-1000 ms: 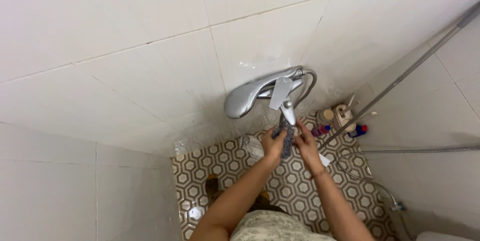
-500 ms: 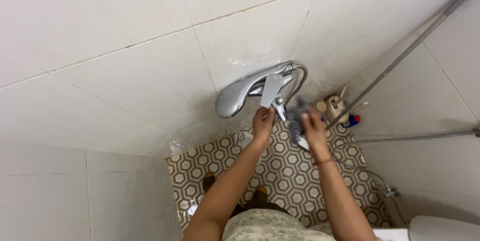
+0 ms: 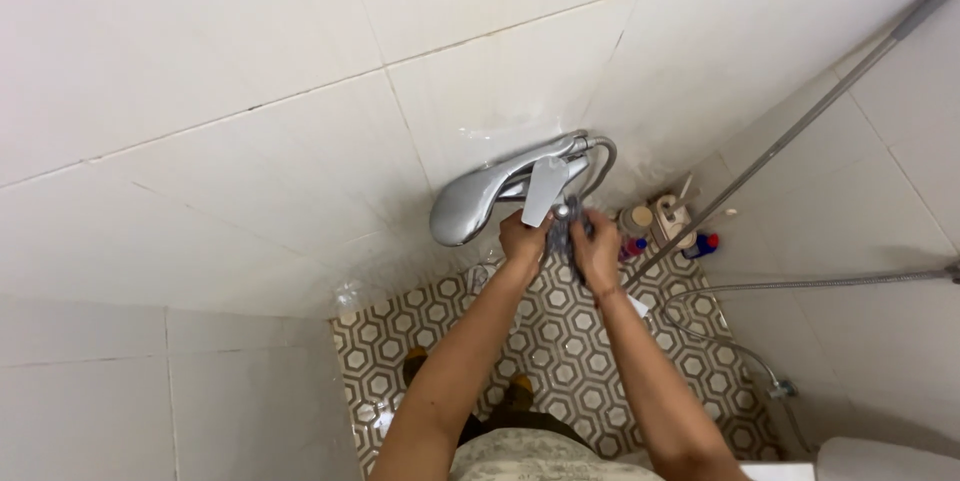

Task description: Scrubbing and rinsing the shower faucet and handheld showerhead in a bathroom.

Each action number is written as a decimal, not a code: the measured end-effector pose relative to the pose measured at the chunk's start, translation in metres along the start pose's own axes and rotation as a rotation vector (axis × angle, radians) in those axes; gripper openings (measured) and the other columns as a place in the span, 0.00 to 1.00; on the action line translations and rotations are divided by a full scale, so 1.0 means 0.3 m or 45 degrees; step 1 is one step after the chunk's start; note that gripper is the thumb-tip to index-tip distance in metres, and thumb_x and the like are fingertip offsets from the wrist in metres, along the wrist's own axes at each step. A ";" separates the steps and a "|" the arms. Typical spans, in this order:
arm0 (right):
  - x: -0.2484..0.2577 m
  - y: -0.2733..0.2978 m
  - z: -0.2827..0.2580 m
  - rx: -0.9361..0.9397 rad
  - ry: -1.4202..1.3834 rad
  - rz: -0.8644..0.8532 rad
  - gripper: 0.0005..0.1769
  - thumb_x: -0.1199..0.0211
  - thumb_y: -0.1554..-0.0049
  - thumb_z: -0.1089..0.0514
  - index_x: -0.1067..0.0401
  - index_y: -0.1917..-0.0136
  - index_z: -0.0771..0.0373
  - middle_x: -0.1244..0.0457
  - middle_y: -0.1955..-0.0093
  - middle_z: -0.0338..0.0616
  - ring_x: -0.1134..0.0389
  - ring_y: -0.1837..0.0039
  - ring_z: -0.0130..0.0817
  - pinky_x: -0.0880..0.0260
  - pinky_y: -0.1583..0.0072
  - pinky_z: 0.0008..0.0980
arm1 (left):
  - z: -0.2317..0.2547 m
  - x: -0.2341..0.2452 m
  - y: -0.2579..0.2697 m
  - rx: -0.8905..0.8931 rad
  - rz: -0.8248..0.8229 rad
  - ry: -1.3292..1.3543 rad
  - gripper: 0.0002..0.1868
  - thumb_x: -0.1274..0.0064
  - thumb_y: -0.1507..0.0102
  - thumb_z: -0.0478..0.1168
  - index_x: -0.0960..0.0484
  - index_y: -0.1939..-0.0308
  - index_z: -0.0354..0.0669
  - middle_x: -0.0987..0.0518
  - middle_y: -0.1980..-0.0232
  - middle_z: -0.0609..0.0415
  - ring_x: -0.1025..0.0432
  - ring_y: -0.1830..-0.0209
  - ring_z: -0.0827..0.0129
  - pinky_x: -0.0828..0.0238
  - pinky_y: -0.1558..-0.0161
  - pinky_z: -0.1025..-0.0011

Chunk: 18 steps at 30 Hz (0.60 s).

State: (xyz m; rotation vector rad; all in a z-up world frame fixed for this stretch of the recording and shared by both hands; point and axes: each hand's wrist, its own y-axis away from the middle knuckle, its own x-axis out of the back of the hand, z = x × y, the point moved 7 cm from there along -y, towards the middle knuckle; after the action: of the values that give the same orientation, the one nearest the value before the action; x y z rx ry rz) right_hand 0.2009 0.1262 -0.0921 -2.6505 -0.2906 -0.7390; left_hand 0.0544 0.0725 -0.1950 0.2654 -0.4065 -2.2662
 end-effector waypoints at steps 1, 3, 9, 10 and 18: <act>-0.015 -0.024 0.004 -0.064 0.012 -0.019 0.14 0.37 0.43 0.60 0.24 0.46 0.71 0.31 0.53 0.61 0.27 0.52 0.52 0.30 0.49 0.42 | 0.017 0.002 0.005 0.020 -0.009 -0.026 0.14 0.33 0.42 0.37 0.14 0.55 0.34 0.14 0.61 0.50 0.21 0.64 0.67 0.26 0.63 0.65; -0.021 0.011 -0.008 -0.138 0.030 -0.052 0.13 0.38 0.41 0.60 0.24 0.46 0.71 0.31 0.53 0.62 0.28 0.51 0.53 0.30 0.49 0.44 | 0.009 0.016 0.030 0.056 -0.013 -0.052 0.14 0.33 0.42 0.38 0.14 0.55 0.34 0.14 0.62 0.50 0.22 0.65 0.65 0.26 0.64 0.65; 0.009 0.069 -0.109 0.109 0.142 0.071 0.12 0.41 0.39 0.62 0.26 0.45 0.72 0.37 0.49 0.62 0.34 0.47 0.60 0.34 0.45 0.48 | -0.014 0.011 -0.014 0.088 -0.039 -0.040 0.12 0.31 0.43 0.37 0.14 0.59 0.34 0.15 0.65 0.52 0.24 0.70 0.71 0.28 0.70 0.69; -0.001 0.048 -0.096 0.107 0.177 0.046 0.11 0.41 0.39 0.62 0.26 0.45 0.71 0.37 0.49 0.60 0.34 0.46 0.59 0.34 0.44 0.48 | -0.009 0.009 -0.009 0.094 -0.054 -0.030 0.12 0.31 0.42 0.37 0.14 0.60 0.33 0.16 0.66 0.51 0.25 0.72 0.71 0.30 0.72 0.68; 0.037 0.117 -0.225 0.274 0.252 0.065 0.17 0.41 0.42 0.67 0.26 0.39 0.72 0.40 0.50 0.61 0.36 0.47 0.60 0.35 0.46 0.51 | -0.033 -0.010 -0.026 0.223 -0.121 0.126 0.11 0.33 0.43 0.36 0.16 0.60 0.33 0.16 0.67 0.51 0.25 0.75 0.70 0.29 0.75 0.68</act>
State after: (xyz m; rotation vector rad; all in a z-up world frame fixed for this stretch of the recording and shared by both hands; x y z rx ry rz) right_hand 0.1898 0.0680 -0.0431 -2.3539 -0.2326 -0.8927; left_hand 0.0542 0.0776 -0.2070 0.4946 -0.5516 -2.3012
